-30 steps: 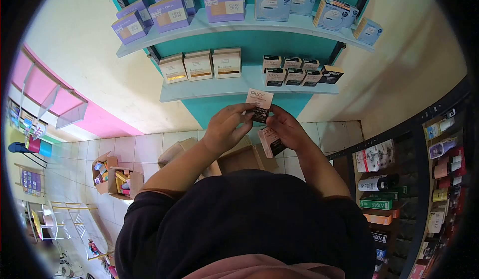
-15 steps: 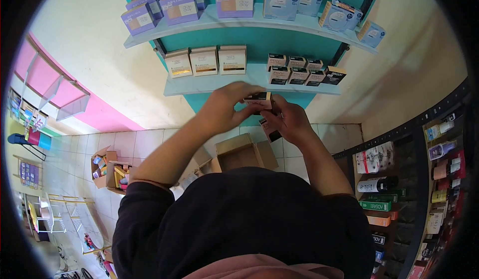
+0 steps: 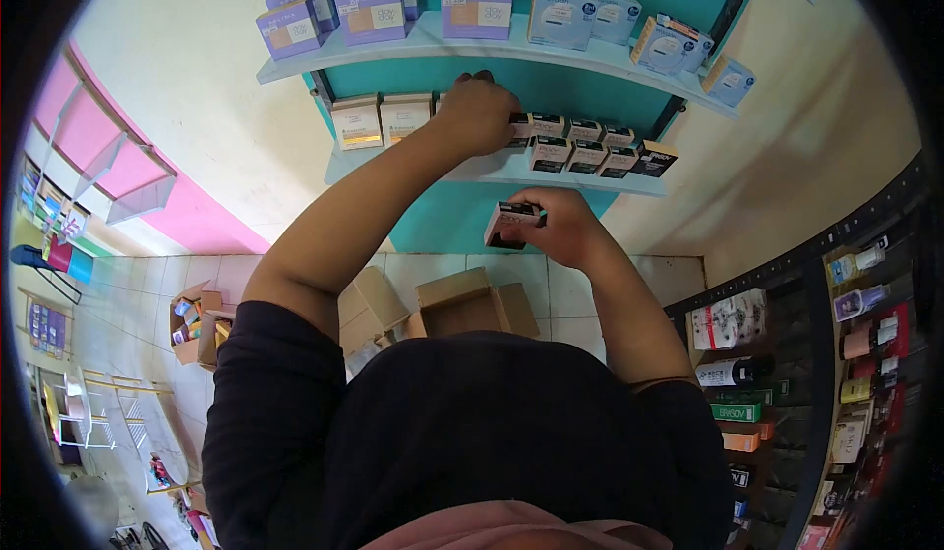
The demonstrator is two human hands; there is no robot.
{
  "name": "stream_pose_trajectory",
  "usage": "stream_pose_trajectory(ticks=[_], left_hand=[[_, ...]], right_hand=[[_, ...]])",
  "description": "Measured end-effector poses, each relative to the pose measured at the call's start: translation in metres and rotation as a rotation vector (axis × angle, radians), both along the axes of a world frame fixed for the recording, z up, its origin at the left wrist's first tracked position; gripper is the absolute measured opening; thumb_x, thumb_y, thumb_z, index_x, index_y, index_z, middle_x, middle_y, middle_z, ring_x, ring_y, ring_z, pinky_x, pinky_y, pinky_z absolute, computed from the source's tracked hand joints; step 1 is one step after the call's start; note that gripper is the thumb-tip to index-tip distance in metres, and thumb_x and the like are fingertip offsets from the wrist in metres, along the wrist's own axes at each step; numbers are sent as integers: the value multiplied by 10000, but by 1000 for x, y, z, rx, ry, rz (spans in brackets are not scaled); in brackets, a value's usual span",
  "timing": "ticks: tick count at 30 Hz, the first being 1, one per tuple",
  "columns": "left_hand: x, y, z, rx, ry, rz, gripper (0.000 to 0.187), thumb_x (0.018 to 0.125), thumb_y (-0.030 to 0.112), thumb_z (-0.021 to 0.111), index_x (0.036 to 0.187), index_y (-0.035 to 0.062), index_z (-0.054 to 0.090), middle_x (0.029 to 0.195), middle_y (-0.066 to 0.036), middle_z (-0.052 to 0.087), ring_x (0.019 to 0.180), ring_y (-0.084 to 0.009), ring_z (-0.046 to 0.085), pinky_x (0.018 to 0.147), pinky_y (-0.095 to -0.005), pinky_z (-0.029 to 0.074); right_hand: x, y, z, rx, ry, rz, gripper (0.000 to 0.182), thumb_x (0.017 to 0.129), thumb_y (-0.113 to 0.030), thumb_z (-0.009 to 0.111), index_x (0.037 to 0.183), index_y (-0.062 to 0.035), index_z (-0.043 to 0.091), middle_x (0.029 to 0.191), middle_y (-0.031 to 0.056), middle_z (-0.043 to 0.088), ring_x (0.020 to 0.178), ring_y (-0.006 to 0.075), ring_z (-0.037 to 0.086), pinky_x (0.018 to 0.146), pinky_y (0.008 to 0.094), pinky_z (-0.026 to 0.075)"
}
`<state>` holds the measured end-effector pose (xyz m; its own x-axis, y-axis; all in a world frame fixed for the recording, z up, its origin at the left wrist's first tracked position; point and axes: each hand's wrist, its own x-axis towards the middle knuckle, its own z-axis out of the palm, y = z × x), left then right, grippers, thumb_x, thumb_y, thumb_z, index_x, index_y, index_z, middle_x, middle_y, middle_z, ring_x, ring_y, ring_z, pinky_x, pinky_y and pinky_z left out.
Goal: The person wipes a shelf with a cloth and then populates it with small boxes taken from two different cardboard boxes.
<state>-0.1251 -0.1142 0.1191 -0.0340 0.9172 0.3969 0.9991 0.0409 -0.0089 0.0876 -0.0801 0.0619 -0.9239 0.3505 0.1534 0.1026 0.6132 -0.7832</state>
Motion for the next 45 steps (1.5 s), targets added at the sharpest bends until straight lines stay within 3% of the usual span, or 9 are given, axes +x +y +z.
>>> stream_pose_trajectory(ticks=[3, 5, 9, 11, 17, 20, 26, 33, 45], left_hand=[[0, 10, -9, -37, 35, 30, 192, 754, 223, 693, 904, 143, 783, 901, -125, 727, 1035, -325, 629, 941, -467, 466], [-4, 17, -14, -34, 55, 20, 186, 733, 223, 700, 861, 109, 774, 888, -138, 721, 1041, -331, 627, 933, -461, 473], [-6, 27, -15, -122, 92, 33, 210, 763, 246, 678, 928, 173, 786, 893, -116, 716, 1025, -330, 613, 960, -476, 451], [-8, 30, -18, -135, 136, 8, 213, 769, 259, 673, 924, 168, 786, 901, -117, 716, 1034, -329, 602, 963, -470, 444], [-18, 43, -32, -120, 118, 58, 203, 779, 254, 683, 931, 171, 790, 930, -115, 716, 1086, -309, 569, 965, -458, 436], [-17, 41, -20, -202, 235, 20, 202, 786, 257, 686, 944, 185, 791, 946, -107, 715, 1081, -306, 572, 953, -447, 446], [-26, 51, -25, -163, 183, 73, 211, 785, 261, 711, 972, 201, 788, 982, -97, 723, 1062, -305, 588, 934, -438, 459], [-33, 53, -30, -149, 140, 65, 219, 782, 265, 720, 985, 214, 787, 1012, -80, 723, 1072, -296, 592, 932, -433, 460], [-28, 47, -20, -212, 178, 74, 262, 756, 295, 722, 988, 191, 787, 1017, -84, 726, 1085, -290, 598, 962, -421, 457]], right_hand=[[-7, 2, 8, 212, 113, -51, 322, 818, -156, 780, 1076, 9, 681, 985, 140, 718, 863, 227, 682, 790, 330, 524], [-15, 11, 11, 353, 147, -127, 302, 852, -180, 726, 1091, 0, 689, 1039, 199, 690, 984, 391, 655, 842, 429, 517], [-24, 18, 11, 439, 157, -179, 267, 844, -161, 724, 1084, -47, 693, 1058, 122, 685, 911, 326, 635, 811, 433, 482], [-25, 17, 18, 772, 93, -257, 276, 845, -206, 735, 1109, -127, 717, 1048, 71, 700, 1028, 277, 595, 881, 484, 379], [-36, 25, 12, 795, 140, -311, 290, 838, -276, 748, 1122, -221, 739, 886, -23, 720, 1133, 223, 494, 879, 490, 250], [-40, 25, 12, 793, 112, -311, 299, 810, -279, 764, 1100, -208, 751, 1092, 12, 728, 1100, 227, 518, 879, 514, 263], [-34, 18, 7, 726, 45, -307, 317, 803, -320, 774, 1103, -221, 757, 939, 9, 698, 1098, 226, 508, 880, 493, 256], [-41, 24, 0, 750, 93, -355, 282, 827, -339, 763, 1086, -228, 749, 915, -25, 723, 1123, 231, 504, 886, 508, 247], [-61, 33, -6, 790, 65, -425, 328, 829, -270, 770, 1153, -242, 725, 1128, -18, 719, 1177, 253, 508, 911, 554, 272]])
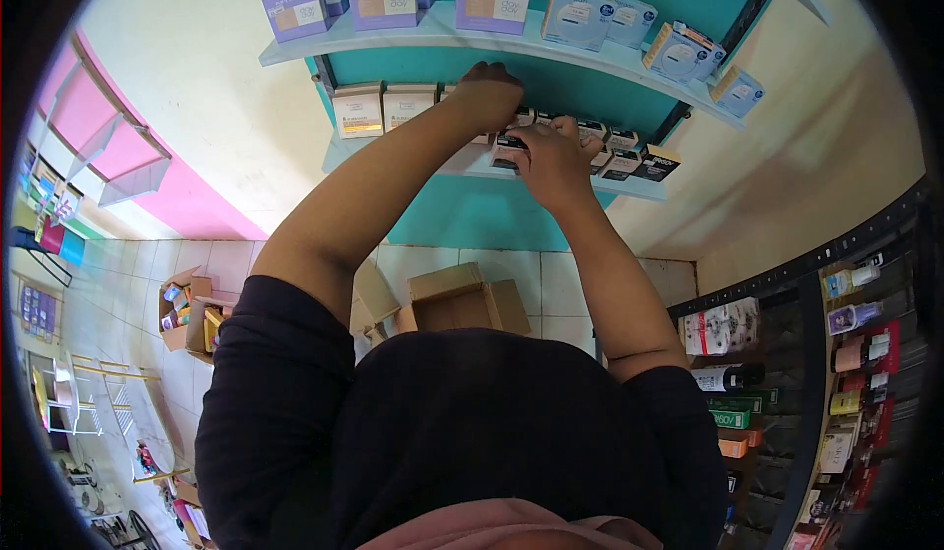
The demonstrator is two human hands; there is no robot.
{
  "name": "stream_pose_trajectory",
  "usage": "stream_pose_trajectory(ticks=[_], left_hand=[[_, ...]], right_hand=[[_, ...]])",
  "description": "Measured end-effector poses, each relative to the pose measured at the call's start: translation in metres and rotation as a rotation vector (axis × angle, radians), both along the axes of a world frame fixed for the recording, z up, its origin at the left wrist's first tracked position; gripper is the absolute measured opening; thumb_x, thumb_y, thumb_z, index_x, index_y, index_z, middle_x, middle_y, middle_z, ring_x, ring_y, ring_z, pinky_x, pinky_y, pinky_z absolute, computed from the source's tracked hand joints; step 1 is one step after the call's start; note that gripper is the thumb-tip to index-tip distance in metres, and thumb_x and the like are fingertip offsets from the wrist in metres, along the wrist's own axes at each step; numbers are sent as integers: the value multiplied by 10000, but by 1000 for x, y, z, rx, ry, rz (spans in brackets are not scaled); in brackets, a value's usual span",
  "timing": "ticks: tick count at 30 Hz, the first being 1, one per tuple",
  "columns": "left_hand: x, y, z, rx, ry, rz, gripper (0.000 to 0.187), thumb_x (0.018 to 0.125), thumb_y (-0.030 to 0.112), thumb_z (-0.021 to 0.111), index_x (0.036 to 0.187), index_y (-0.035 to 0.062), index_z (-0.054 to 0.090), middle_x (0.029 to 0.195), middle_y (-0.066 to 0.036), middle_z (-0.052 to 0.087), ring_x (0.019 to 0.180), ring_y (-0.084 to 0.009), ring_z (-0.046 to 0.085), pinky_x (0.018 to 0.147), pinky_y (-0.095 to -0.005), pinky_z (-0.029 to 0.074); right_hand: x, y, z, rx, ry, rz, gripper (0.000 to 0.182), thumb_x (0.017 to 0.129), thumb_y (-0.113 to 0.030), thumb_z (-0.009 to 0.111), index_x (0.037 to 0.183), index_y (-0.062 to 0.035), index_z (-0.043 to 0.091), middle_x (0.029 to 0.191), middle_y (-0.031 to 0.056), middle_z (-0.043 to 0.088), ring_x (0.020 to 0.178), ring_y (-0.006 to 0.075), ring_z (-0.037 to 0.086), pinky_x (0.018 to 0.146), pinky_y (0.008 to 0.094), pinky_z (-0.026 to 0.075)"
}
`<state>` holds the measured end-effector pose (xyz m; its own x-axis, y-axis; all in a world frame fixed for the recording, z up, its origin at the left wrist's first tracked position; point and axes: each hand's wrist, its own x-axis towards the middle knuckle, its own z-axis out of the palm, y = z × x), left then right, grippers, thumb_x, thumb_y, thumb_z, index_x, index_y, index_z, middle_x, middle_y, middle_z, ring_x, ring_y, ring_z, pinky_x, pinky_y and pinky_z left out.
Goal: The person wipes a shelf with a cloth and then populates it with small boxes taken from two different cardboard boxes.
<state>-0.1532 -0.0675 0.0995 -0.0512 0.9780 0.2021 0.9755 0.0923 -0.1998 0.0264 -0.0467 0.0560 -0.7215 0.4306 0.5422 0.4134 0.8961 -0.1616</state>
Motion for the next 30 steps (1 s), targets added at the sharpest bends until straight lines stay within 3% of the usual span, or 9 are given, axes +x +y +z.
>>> stream_pose_trajectory(ticks=[21, 24, 30], left_hand=[[-6, -9, 4, 41, -7, -22, 243, 763, 295, 736, 984, 203, 776, 1004, -59, 735, 1074, -307, 612, 953, -454, 474], [-5, -15, 8, 18, -71, -57, 240, 764, 303, 769, 944, 146, 780, 1051, -81, 722, 1093, -293, 609, 945, -431, 486], [-5, -18, 5, 40, -127, -58, 343, 749, 347, 799, 1057, 198, 774, 1080, -44, 723, 1156, -266, 577, 1011, -412, 441]], right_hand=[[8, 8, 12, 29, -3, -51, 391, 792, -254, 790, 1176, -275, 719, 1209, -38, 687, 1208, 254, 480, 928, 553, 284], [15, 11, 13, 20, -3, -85, 366, 795, -264, 788, 1154, -270, 719, 1222, -52, 675, 1211, 260, 475, 953, 542, 274], [40, 15, 10, 80, 224, -66, 301, 781, -302, 798, 1071, -254, 734, 1201, -70, 662, 1198, 261, 477, 946, 550, 245]])
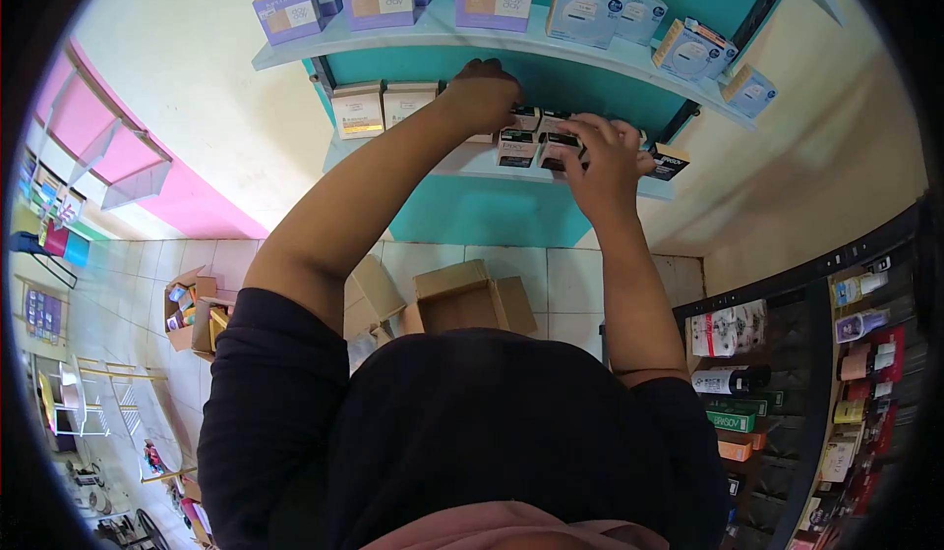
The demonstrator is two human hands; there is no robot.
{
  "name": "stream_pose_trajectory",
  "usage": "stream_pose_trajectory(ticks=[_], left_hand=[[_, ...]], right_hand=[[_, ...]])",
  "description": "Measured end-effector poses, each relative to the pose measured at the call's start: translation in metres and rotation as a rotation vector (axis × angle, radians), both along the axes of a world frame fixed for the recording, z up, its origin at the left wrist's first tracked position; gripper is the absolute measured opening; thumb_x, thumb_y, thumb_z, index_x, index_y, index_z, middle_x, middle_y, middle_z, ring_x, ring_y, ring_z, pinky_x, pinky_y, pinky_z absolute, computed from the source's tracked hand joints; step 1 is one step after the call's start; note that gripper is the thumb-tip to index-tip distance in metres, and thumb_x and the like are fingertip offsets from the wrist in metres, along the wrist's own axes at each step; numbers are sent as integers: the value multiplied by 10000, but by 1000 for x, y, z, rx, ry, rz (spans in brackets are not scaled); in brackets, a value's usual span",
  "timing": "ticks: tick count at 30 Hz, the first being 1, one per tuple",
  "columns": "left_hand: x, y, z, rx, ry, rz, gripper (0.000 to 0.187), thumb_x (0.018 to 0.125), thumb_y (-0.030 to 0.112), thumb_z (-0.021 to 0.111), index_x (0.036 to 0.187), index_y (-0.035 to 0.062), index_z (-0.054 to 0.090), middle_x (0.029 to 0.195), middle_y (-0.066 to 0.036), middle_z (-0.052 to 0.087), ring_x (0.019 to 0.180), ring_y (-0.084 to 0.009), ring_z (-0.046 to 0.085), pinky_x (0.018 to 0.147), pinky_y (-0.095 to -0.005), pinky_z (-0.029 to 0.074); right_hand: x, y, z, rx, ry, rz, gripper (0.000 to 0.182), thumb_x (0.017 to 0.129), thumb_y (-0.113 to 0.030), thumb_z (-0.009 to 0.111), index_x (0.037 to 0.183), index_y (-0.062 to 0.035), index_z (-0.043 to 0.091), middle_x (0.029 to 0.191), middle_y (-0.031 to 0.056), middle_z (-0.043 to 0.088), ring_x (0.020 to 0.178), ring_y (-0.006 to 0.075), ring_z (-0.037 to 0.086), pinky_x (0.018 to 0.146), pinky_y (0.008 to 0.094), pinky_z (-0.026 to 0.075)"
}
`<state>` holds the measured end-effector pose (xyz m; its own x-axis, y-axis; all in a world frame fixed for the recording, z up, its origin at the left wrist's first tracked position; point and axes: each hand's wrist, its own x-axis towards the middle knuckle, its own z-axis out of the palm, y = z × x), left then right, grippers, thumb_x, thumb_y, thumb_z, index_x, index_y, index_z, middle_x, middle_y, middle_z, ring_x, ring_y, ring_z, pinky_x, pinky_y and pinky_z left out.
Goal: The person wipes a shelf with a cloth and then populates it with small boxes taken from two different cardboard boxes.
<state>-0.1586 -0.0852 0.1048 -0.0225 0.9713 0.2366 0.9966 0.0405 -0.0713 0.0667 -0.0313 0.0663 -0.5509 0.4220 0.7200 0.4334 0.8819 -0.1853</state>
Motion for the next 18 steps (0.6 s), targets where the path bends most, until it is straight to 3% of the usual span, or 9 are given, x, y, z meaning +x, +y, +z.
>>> stream_pose_trajectory(ticks=[6, 8, 10, 12, 14, 18], left_hand=[[2, -11, 5, 54, -55, 8, 335, 771, 308, 785, 1076, 172, 763, 1133, -58, 719, 1160, -271, 571, 1033, -412, 424], [2, -27, 7, 231, -132, -29, 308, 797, 281, 762, 1069, 137, 757, 1155, -81, 713, 1114, -300, 595, 995, -438, 445], [2, -54, 6, 439, -194, -141, 306, 819, 238, 752, 1096, 107, 731, 1083, -122, 714, 951, -326, 631, 901, -456, 478], [17, -94, 0, 733, -219, -162, 327, 810, 163, 761, 1117, 68, 696, 1039, -117, 700, 873, -322, 626, 807, -435, 490], [30, -137, -21, 830, -343, -79, 322, 817, 116, 749, 1125, 63, 673, 995, -122, 681, 883, -309, 616, 801, -407, 487], [47, -211, -127, 657, -717, 236, 324, 833, 97, 747, 1111, 16, 601, 1013, -137, 596, 774, -235, 562, 704, -344, 480]], right_hand=[[30, -12, -4, 14, 111, -4, 242, 815, -284, 778, 1044, -219, 730, 1189, -31, 651, 1176, 263, 495, 947, 507, 278], [48, -18, -14, -81, 242, 145, 201, 834, -261, 764, 1003, -166, 712, 1136, 21, 659, 1100, 275, 550, 936, 465, 316], [70, -28, -37, -107, 265, 150, 174, 841, -219, 754, 974, -128, 689, 1058, 59, 661, 1009, 281, 592, 905, 425, 361], [93, -38, -78, -211, 172, 164, 160, 852, -190, 737, 979, -110, 681, 998, 81, 658, 922, 267, 608, 884, 409, 383], [110, -60, -107, -470, 58, 161, 177, 865, -211, 728, 980, -88, 673, 981, 87, 656, 837, 257, 609, 809, 386, 436], [135, -88, -183, -787, 5, 173, 208, 886, -253, 714, 971, -69, 667, 941, 85, 655, 749, 235, 603, 698, 365, 483]])
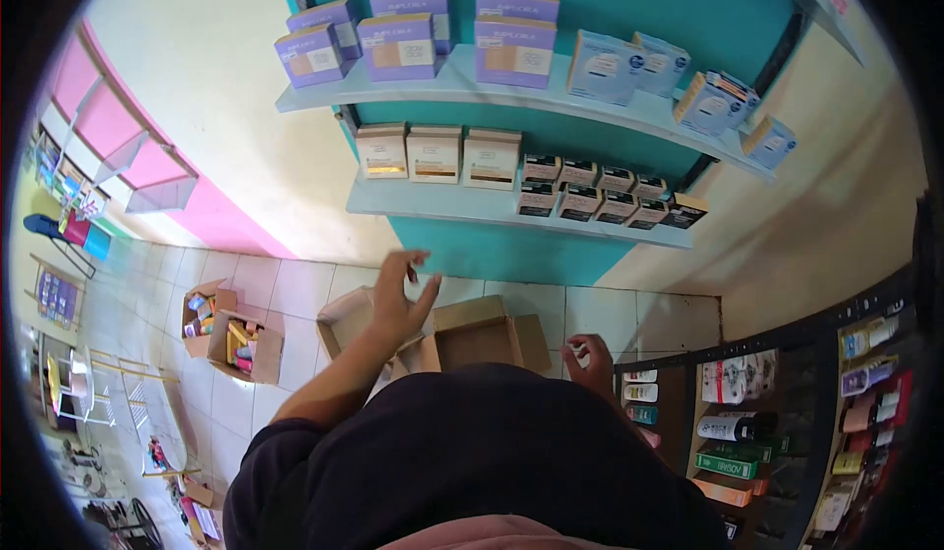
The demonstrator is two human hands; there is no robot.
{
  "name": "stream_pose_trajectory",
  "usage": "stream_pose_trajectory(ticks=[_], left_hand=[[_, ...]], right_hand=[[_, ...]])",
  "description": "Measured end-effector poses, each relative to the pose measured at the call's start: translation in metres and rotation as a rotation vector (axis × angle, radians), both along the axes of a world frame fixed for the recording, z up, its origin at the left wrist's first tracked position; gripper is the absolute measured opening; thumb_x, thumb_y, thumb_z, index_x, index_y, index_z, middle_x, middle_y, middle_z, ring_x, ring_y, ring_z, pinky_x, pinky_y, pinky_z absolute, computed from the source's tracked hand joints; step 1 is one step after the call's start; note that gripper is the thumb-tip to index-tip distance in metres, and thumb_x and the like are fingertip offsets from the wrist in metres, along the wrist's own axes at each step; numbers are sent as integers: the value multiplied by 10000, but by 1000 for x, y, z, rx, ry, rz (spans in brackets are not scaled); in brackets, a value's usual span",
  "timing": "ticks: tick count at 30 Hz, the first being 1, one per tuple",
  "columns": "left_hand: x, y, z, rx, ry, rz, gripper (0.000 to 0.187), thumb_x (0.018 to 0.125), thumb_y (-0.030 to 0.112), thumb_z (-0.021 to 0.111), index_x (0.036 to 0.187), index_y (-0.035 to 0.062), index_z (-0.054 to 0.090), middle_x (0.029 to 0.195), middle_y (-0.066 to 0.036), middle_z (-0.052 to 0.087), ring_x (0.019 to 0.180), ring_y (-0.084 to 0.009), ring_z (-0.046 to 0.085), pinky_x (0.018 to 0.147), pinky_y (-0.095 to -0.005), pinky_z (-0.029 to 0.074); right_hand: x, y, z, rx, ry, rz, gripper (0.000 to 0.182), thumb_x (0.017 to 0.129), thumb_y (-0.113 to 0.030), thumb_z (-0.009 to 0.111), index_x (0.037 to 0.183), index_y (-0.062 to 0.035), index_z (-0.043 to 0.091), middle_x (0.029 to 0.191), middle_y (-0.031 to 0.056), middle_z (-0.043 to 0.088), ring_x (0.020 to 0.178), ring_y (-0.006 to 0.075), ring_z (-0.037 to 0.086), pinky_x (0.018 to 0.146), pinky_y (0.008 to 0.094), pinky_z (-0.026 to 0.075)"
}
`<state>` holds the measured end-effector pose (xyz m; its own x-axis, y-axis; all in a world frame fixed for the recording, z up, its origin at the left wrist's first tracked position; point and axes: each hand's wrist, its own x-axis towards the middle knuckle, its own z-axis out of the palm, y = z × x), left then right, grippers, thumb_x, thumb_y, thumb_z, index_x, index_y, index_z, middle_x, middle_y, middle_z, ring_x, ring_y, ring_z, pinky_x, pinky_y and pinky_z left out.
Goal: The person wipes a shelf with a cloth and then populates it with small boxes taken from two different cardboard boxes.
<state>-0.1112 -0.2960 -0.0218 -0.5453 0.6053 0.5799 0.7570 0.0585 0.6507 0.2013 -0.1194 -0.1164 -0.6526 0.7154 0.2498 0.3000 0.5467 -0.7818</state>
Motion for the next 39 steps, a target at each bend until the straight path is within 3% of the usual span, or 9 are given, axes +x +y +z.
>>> stream_pose_trajectory(ticks=[3, 5, 8, 13, 18, 24, 31, 35, 39], left_hand=[[14, -44, -81, -149, -279, 27, 388, 846, 145, 751, 1166, 15, 574, 1093, -160, 568, 778, -238, 581, 727, -360, 495], [26, -67, -111, -525, -537, 108, 476, 849, 268, 764, 1197, 13, 563, 1150, -208, 555, 884, -298, 625, 813, -413, 515], [29, -87, -183, -890, -363, 65, 574, 837, 394, 760, 1214, 4, 571, 1212, -261, 543, 1070, -377, 613, 929, -468, 497], [48, -80, -232, -1026, -612, -81, 667, 807, 456, 761, 1229, -28, 582, 1326, -317, 515, 1213, -450, 535, 1024, -476, 460], [83, -83, -298, -1212, -711, -173, 752, 818, 448, 744, 1326, -48, 498, 1340, -320, 513, 1237, -458, 528, 1062, -478, 443], [103, -95, -381, -1193, -751, -193, 835, 824, 457, 743, 1452, 13, 418, 1430, -281, 451, 1341, -445, 434, 1143, -474, 368], [65, -98, -440, -1104, -770, -21, 857, 829, 453, 747, 1430, -43, 391, 1433, -261, 441, 1310, -460, 447, 1126, -466, 383], [-7, -104, -364, -1333, -583, 244, 750, 881, 423, 695, 1421, -6, 401, 1398, -230, 480, 1297, -411, 477, 1069, -491, 423], [-56, -154, -428, -1343, -462, 551, 596, 911, 369, 651, 1374, 30, 490, 1400, -190, 497, 1310, -373, 484, 1035, -509, 444]], right_hand=[[-9, -1, -36, -146, -89, -6, 225, 900, -270, 702, 968, -59, 667, 918, 87, 653, 728, 225, 593, 674, 360, 491], [-16, -2, -39, -242, -167, -37, 266, 918, -313, 691, 960, -52, 667, 915, 95, 654, 744, 226, 591, 696, 360, 489], [-35, 11, -74, -242, -229, -30, 301, 924, -346, 690, 970, -50, 664, 926, 97, 660, 796, 240, 613, 719, 366, 489], [-62, 19, -154, -320, -454, 52, 407, 929, -425, 664, 1047, -36, 642, 1007, 119, 671, 924, 270, 637, 822, 381, 493], [-51, 2, -260, -329, -1033, 47, 741, 888, -451, 710, 1416, -15, 426, 1392, 212, 530, 1282, 360, 532, 1063, 426, 445], [-55, -26, -326, -358, -1044, -65, 864, 843, -412, 760, 1470, 24, 355, 1454, 258, 479, 1333, 380, 497, 1101, 434, 413], [-75, -36, -368, -308, -1122, 15, 596, 867, -339, 723, 1282, 53, 552, 1358, 270, 553, 1227, 402, 578, 1021, 453, 476], [-70, -37, -371, -212, -1199, 138, 463, 881, -250, 691, 1207, 47, 548, 1143, 252, 669, 1102, 418, 640, 930, 488, 510], [-63, -46, -314, -153, -1054, 105, 413, 891, -283, 626, 1173, 14, 568, 1097, 262, 680, 1051, 436, 652, 886, 507, 513]])
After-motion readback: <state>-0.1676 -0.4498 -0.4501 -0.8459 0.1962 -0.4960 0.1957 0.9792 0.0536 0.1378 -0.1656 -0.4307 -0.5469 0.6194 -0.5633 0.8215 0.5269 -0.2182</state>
